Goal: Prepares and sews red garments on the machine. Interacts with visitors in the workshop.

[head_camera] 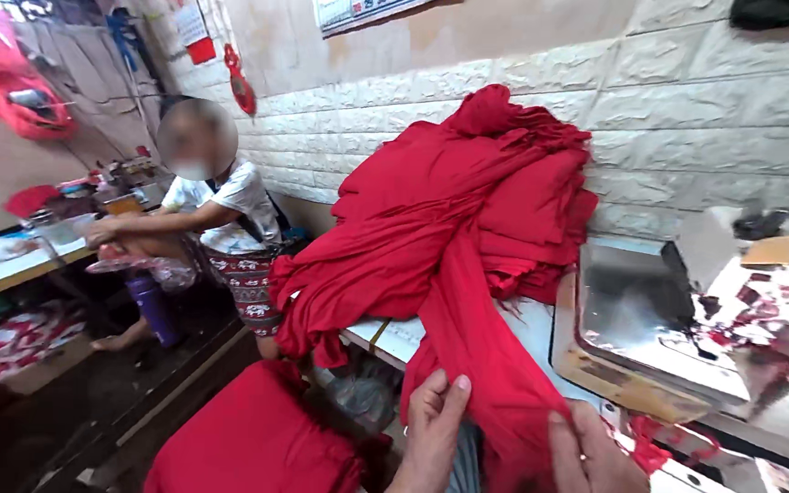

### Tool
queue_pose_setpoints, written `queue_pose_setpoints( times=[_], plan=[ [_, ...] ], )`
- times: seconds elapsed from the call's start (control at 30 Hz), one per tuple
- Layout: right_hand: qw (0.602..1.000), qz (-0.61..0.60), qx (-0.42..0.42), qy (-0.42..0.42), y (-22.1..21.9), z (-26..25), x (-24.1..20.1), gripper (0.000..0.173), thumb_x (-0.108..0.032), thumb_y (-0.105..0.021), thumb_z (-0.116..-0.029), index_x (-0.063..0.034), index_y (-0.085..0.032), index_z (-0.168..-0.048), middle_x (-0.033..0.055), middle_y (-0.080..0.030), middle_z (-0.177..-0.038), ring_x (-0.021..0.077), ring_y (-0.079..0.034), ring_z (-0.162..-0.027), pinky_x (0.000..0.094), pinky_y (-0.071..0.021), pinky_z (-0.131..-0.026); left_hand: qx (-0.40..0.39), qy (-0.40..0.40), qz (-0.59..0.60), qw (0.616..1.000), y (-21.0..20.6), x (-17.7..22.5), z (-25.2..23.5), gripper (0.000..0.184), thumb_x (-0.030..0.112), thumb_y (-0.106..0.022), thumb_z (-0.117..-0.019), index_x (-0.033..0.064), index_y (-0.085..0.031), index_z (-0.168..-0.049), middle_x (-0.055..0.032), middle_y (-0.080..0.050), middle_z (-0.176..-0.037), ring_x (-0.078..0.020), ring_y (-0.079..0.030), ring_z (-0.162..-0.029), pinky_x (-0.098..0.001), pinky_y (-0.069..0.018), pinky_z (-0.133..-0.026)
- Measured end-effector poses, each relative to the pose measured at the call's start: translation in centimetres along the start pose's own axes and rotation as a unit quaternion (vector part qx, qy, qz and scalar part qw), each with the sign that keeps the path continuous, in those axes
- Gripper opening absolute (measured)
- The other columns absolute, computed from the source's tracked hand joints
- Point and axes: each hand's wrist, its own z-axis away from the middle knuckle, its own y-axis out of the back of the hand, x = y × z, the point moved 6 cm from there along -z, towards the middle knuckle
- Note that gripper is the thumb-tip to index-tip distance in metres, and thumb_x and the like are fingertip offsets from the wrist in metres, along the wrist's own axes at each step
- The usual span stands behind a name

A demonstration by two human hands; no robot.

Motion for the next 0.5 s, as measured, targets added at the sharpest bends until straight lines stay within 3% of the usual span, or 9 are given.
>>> queue_pose_setpoints(
  times=[0.07, 0.17, 0.27, 0.33, 0.4, 0.47, 0.5],
  plan=[
    [1.000, -0.010, 0.011, 0.011, 0.2, -0.4, 0.2, 0.022, -0.002, -0.047, -0.0973, 0.0130, -0.063, -0.099, 0.0243, -0.064, -0.078, 0.0329, -0.066, -0.067, 0.0459, -0.0535, -0.061, 0.004, 0.029, 0.019, 0.999, 0.3, -0.3, 0.2, 0.025, 0.015, -0.041, -0.1084, 0.0054, -0.064, -0.103, 0.0033, -0.070, -0.089, -0.0054, -0.069, -0.081, -0.0274, -0.0594, -0.078],
    [0.997, -0.078, -0.012, -0.011, 0.5, -0.6, 0.8, 0.023, -0.003, -0.046, -0.1002, 0.0133, -0.063, -0.101, 0.0201, -0.064, -0.080, 0.0166, -0.062, -0.071, 0.0305, -0.0518, -0.068, 0.016, 0.033, -0.015, 0.999, 1.2, -0.4, 0.6, 0.028, 0.016, -0.040, -0.1095, 0.0023, -0.063, -0.106, 0.0010, -0.070, -0.090, -0.0070, -0.070, -0.081, -0.0286, -0.0606, -0.077],
    [0.998, -0.060, 0.016, -0.009, 1.5, -0.5, 1.8, 0.025, -0.003, -0.050, -0.1017, 0.0161, -0.065, -0.101, 0.0264, -0.067, -0.087, 0.0242, -0.067, -0.077, 0.0348, -0.0555, -0.075, 0.045, -0.001, -0.100, 0.994, 3.3, -0.3, 0.8, 0.031, 0.016, -0.041, -0.1096, -0.0038, -0.065, -0.110, -0.0033, -0.070, -0.092, -0.0085, -0.070, -0.081, -0.0293, -0.0610, -0.077],
    [0.999, -0.045, 0.014, -0.015, 2.2, -0.6, 2.7, 0.026, -0.004, -0.051, -0.1030, 0.0173, -0.066, -0.101, 0.0295, -0.068, -0.091, 0.0296, -0.069, -0.083, 0.0387, -0.0555, -0.080, 0.052, -0.008, -0.162, 0.985, 4.6, -0.2, 0.9, 0.031, 0.016, -0.043, -0.1093, -0.0022, -0.067, -0.103, -0.0020, -0.068, -0.086, -0.0070, -0.068, -0.076, -0.0268, -0.0601, -0.073],
    [0.997, -0.068, 0.004, -0.030, 2.4, -0.5, 3.2, 0.029, -0.005, -0.047, -0.1052, 0.0181, -0.064, -0.099, 0.0248, -0.065, -0.087, 0.0176, -0.064, -0.080, 0.0290, -0.0526, -0.077, 0.059, -0.030, -0.290, 0.955, 4.9, 0.1, 1.0, 0.028, 0.018, -0.049, -0.1068, 0.0022, -0.068, -0.095, -0.0019, -0.066, -0.084, -0.0082, -0.064, -0.077, -0.0281, -0.0548, -0.073],
    [0.987, -0.157, 0.002, -0.034, 2.2, -0.4, 3.0, 0.029, -0.004, -0.041, -0.1061, 0.0178, -0.058, -0.097, 0.0112, -0.057, -0.085, -0.0033, -0.056, -0.081, 0.0133, -0.0473, -0.077, 0.051, -0.104, -0.407, 0.906, 3.8, 1.2, 0.6, 0.025, 0.017, -0.056, -0.1020, -0.0013, -0.068, -0.115, -0.0130, -0.069, -0.112, -0.0213, -0.067, -0.097, -0.0422, -0.0537, -0.086],
    [0.976, -0.216, -0.002, -0.035, 2.0, -0.4, 2.6, 0.025, -0.003, -0.040, -0.1058, 0.0133, -0.056, -0.095, 0.0025, -0.055, -0.085, -0.0096, -0.054, -0.081, 0.0096, -0.0471, -0.078, 0.039, -0.142, -0.430, 0.891, 2.7, 2.1, 0.0, 0.029, 0.017, -0.056, -0.1013, -0.0022, -0.065, -0.122, -0.0165, -0.066, -0.122, -0.0218, -0.066, -0.096, -0.0395, -0.0545, -0.082]
  ],
)
